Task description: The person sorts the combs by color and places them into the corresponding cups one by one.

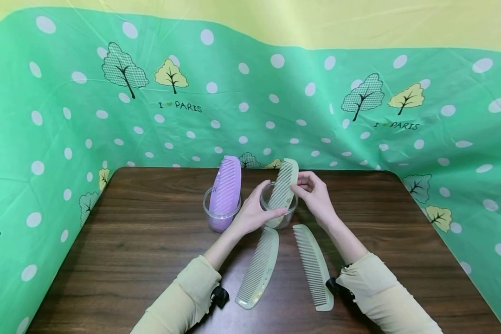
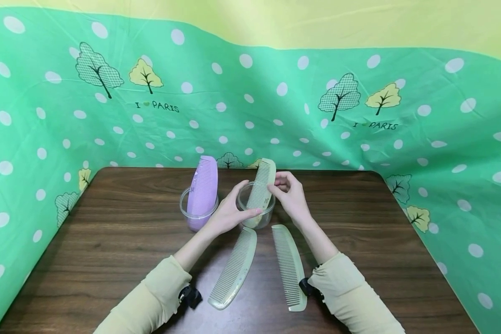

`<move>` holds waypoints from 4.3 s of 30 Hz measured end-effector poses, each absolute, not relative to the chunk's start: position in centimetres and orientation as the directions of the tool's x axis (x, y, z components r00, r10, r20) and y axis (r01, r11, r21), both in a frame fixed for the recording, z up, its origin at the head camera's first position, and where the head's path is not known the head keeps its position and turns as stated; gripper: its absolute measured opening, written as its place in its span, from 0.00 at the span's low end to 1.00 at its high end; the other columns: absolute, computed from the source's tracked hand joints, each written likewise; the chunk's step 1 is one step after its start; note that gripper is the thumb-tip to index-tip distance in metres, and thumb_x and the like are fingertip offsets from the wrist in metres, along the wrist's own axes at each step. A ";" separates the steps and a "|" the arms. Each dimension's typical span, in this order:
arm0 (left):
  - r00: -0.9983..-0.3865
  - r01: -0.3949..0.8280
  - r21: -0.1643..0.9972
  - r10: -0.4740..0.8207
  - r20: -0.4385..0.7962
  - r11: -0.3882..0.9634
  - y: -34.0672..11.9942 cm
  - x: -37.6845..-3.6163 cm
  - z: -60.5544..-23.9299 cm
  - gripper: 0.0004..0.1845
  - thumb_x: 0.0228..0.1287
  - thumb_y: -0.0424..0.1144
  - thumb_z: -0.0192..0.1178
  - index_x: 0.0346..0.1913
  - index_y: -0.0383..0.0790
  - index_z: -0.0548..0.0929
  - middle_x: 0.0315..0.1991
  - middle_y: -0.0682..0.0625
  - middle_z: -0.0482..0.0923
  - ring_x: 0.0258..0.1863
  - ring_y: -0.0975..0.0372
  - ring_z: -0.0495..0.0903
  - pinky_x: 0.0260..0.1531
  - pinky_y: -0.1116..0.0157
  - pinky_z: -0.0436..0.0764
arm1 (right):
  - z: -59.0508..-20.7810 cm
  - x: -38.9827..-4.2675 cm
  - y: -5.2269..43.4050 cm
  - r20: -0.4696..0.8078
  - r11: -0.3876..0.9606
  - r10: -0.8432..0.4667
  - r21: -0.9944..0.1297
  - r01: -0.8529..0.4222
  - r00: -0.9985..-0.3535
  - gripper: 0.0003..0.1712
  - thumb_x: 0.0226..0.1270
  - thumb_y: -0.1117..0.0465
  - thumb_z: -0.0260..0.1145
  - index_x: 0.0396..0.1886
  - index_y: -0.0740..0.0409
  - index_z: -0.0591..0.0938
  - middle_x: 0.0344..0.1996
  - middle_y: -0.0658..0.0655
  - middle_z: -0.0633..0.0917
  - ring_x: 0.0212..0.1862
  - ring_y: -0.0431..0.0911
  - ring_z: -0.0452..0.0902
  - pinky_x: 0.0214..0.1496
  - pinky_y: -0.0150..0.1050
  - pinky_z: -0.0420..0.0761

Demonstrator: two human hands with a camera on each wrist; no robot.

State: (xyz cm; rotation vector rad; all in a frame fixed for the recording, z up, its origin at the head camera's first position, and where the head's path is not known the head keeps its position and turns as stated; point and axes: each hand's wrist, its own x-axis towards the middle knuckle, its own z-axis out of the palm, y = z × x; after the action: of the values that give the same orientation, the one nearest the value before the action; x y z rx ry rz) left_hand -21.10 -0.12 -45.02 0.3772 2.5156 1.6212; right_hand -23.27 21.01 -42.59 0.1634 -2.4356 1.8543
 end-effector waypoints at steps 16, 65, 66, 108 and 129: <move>-0.960 0.153 0.906 0.276 0.042 0.393 -0.1 -21.0 -45.0 0.53 0.55 0.61 0.74 0.80 0.58 0.58 0.77 0.52 0.66 0.77 0.56 0.65 0.75 0.48 0.67 | -41.0 -20.6 22.1 0.195 0.299 0.015 -0.937 -0.181 -0.981 0.24 0.73 0.56 0.68 0.61 0.63 0.74 0.47 0.54 0.80 0.44 0.37 0.82 0.47 0.32 0.87; -0.961 0.137 0.901 0.277 0.020 0.411 -0.2 -20.9 -44.9 0.52 0.55 0.63 0.73 0.80 0.64 0.57 0.79 0.53 0.63 0.78 0.53 0.64 0.73 0.45 0.68 | -43.8 -11.5 17.0 -0.205 0.677 -0.134 -0.734 0.062 -0.970 0.40 0.63 0.48 0.76 0.67 0.66 0.74 0.53 0.63 0.78 0.24 0.42 0.80 0.29 0.35 0.82; -0.960 0.137 0.901 0.278 0.019 0.412 -0.2 -20.9 -44.9 0.52 0.56 0.63 0.73 0.80 0.64 0.57 0.79 0.54 0.63 0.78 0.53 0.64 0.73 0.45 0.68 | -43.9 -11.5 16.8 -0.204 0.698 -0.135 -0.714 0.053 -0.970 0.39 0.62 0.47 0.76 0.65 0.65 0.75 0.52 0.62 0.78 0.23 0.41 0.80 0.31 0.34 0.81; -0.961 0.156 0.899 0.275 0.042 0.409 -0.2 -20.8 -45.0 0.51 0.55 0.65 0.73 0.79 0.66 0.58 0.79 0.55 0.63 0.78 0.54 0.64 0.74 0.44 0.66 | -43.2 -11.1 11.8 -0.144 0.868 -0.317 -0.442 -0.226 -0.937 0.65 0.28 0.56 0.93 0.71 0.67 0.71 0.59 0.70 0.73 0.48 0.61 0.80 0.46 0.54 0.84; -0.961 0.146 0.905 0.276 0.033 0.399 -0.2 -20.7 -44.9 0.50 0.55 0.64 0.73 0.79 0.67 0.58 0.78 0.57 0.64 0.77 0.55 0.65 0.74 0.46 0.66 | -42.8 -11.1 11.2 -0.171 0.884 -0.336 -0.397 -0.247 -0.926 0.54 0.32 0.47 0.91 0.58 0.68 0.76 0.47 0.66 0.77 0.42 0.55 0.79 0.39 0.51 0.84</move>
State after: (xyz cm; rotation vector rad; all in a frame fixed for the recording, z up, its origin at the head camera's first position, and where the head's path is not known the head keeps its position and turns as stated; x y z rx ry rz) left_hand -20.70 -0.20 -44.91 0.3828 2.5235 1.6130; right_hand -11.12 11.17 -42.79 0.5151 -3.2772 0.6380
